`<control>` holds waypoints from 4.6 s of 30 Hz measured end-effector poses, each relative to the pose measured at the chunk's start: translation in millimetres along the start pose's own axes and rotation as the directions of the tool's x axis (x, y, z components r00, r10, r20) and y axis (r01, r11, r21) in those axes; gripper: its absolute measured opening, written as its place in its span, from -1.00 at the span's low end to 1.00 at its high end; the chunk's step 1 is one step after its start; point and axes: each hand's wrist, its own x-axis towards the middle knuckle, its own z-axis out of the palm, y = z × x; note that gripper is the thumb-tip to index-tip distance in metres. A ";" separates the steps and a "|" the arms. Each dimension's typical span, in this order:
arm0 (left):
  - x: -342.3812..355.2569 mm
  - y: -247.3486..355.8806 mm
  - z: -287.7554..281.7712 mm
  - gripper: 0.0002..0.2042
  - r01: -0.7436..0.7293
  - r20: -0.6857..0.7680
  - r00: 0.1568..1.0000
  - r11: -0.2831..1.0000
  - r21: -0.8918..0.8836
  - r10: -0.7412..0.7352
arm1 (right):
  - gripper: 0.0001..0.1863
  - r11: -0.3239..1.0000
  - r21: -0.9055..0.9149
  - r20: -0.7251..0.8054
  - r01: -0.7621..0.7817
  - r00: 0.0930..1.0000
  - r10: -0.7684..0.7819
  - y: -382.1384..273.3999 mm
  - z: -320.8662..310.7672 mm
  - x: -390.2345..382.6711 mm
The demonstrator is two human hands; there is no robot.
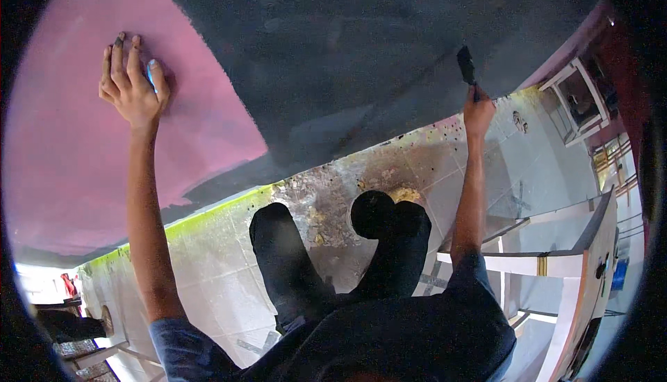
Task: Apply grey paint to a wall using a paintbrush.
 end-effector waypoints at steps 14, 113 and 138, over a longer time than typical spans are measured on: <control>-0.8 1.7 4.5 -0.62 -0.008 -0.037 0.999 1.000 0.027 0.009 | -0.79 0.729 0.682 0.297 -0.067 0.935 -0.192 -281.3 -65.2 -94.8; -0.7 1.4 -1.5 -0.63 0.009 0.036 0.999 0.997 0.073 -0.011 | -0.77 0.852 0.436 0.031 0.292 0.941 -0.338 -339.4 -114.7 4.3; -0.8 -4.2 -6.1 -0.63 0.008 0.050 0.999 0.997 0.075 -0.012 | -0.78 0.996 -0.075 -0.045 0.056 0.997 -0.060 -143.7 -60.4 57.2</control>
